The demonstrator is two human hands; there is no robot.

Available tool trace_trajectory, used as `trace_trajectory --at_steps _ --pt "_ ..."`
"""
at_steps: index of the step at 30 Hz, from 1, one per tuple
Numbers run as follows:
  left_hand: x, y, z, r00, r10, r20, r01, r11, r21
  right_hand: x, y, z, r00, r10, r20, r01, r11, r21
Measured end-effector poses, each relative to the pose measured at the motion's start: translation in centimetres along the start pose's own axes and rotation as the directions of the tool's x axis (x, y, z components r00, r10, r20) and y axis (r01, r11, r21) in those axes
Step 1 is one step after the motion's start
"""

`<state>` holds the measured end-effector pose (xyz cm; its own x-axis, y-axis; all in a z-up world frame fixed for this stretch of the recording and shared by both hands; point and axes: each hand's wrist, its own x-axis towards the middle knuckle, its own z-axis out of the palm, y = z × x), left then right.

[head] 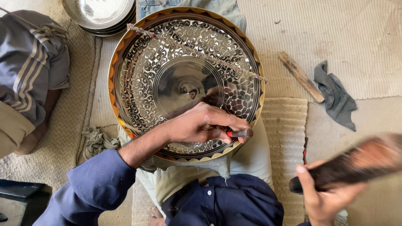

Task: The person uses a hammer and a small metal punch to emboss a decorative pattern onto a large silver tray. They repeatedly strike the punch with the hammer to create indentations in the metal surface.

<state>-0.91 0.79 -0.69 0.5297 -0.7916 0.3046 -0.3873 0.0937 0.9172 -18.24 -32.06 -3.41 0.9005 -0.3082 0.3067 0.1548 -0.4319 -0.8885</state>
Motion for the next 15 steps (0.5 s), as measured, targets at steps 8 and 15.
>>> trace_trajectory --at_steps 8,15 --pt "0.2 0.4 -0.3 0.998 0.013 0.068 -0.01 0.998 -0.055 1.6 -3.9 0.7 0.973 -0.193 0.127 0.227 0.899 -0.374" --pt "0.3 0.5 -0.4 0.996 0.017 0.087 -0.013 0.999 -0.045 3.5 -4.3 0.8 0.911 -0.211 0.354 0.383 0.752 -0.536"
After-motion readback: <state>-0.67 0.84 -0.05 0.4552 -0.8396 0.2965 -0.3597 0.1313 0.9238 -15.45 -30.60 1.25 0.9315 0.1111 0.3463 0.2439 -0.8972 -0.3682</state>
